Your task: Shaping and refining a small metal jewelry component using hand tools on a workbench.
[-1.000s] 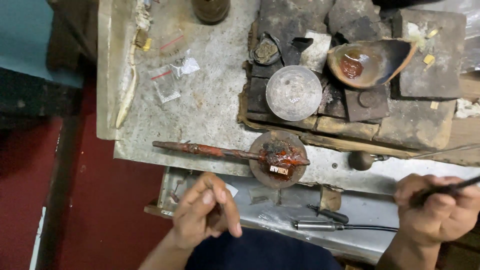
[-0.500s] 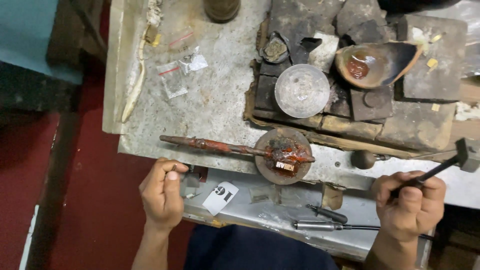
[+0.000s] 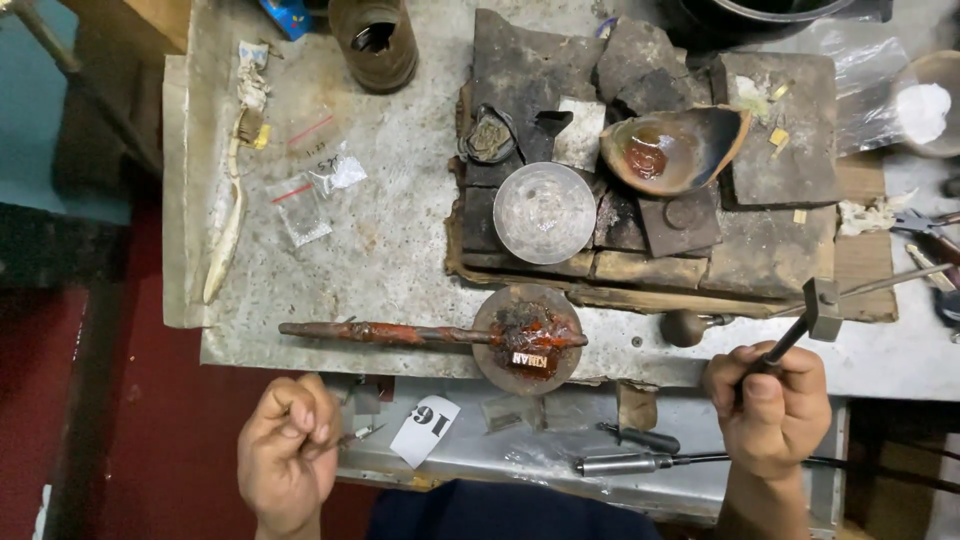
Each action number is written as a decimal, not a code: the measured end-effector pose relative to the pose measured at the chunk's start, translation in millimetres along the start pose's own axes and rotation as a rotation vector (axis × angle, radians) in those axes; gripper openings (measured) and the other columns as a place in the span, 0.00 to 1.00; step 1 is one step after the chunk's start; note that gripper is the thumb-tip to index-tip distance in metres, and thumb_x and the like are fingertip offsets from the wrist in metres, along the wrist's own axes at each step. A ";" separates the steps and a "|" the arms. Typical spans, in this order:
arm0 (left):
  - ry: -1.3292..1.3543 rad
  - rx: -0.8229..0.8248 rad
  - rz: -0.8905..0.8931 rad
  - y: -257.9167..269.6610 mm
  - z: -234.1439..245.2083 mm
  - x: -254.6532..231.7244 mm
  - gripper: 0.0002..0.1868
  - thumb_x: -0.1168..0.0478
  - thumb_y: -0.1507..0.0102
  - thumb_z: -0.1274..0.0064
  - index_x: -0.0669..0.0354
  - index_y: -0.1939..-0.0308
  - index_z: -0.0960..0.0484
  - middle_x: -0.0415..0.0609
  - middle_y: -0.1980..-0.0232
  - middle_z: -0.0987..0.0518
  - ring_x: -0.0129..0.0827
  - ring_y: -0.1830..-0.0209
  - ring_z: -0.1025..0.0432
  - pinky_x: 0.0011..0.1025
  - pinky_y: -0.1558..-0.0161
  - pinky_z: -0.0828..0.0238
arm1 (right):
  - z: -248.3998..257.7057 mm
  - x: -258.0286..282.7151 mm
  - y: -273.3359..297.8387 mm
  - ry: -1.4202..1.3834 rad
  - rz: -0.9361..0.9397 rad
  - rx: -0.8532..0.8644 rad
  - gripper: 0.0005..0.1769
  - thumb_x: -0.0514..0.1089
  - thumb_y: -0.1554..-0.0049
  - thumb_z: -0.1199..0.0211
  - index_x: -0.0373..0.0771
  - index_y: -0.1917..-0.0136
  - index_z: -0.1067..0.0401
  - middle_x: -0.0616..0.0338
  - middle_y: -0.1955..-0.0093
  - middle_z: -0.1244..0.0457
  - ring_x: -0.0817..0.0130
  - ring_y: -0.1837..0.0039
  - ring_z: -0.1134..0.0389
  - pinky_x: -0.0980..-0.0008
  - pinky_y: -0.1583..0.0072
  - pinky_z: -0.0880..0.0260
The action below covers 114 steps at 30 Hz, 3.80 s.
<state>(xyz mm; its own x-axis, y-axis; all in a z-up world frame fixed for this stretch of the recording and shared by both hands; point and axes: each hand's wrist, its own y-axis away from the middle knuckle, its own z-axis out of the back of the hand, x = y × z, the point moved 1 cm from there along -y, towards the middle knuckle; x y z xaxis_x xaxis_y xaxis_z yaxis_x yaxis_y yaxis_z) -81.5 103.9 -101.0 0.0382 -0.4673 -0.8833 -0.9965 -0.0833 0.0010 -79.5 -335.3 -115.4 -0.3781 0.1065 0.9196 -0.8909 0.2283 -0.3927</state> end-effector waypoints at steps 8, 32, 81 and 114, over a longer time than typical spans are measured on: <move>-1.928 0.131 -0.713 -22.9 -3.8 -22.2 0.23 0.39 0.38 0.41 0.52 0.54 0.10 0.55 0.47 0.15 0.24 0.81 0.28 0.21 0.84 0.37 | -0.9 2.1 -0.1 0.001 -0.009 0.008 0.11 0.47 0.33 0.48 0.37 0.45 0.39 0.58 0.73 0.47 0.74 0.75 0.50 0.75 0.68 0.48; -1.252 0.479 -0.692 -161.2 -130.9 -52.8 0.07 0.67 0.32 0.41 0.64 0.50 0.15 0.54 0.55 0.13 0.26 0.74 0.23 0.19 0.78 0.29 | 2.8 -1.7 2.6 -0.031 -0.021 -0.023 0.13 0.46 0.36 0.45 0.34 0.46 0.38 0.58 0.74 0.49 0.74 0.75 0.53 0.72 0.67 0.49; -0.831 0.673 -0.550 -80.9 -149.5 -36.0 0.06 0.69 0.34 0.42 0.68 0.55 0.18 0.53 0.58 0.14 0.37 0.61 0.16 0.28 0.58 0.14 | 9.9 -10.7 12.2 -0.031 -0.039 -0.086 0.16 0.47 0.36 0.43 0.30 0.47 0.39 0.57 0.71 0.50 0.74 0.75 0.54 0.70 0.66 0.51; -0.844 0.671 -0.490 -82.7 -147.9 -35.0 0.06 0.68 0.34 0.42 0.69 0.55 0.17 0.54 0.58 0.14 0.36 0.63 0.16 0.26 0.62 0.14 | 15.9 -13.4 15.8 -0.003 -0.030 -0.097 0.13 0.43 0.35 0.43 0.30 0.46 0.39 0.53 0.66 0.45 0.74 0.74 0.54 0.70 0.67 0.51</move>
<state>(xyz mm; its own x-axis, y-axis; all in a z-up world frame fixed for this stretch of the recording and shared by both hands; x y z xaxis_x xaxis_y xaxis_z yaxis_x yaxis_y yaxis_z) 10.6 -3.0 -0.8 0.6166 0.2357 -0.7512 -0.7382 0.5048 -0.4476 -92.6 -348.5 -133.8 -0.3529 0.0955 0.9308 -0.8733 0.3235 -0.3643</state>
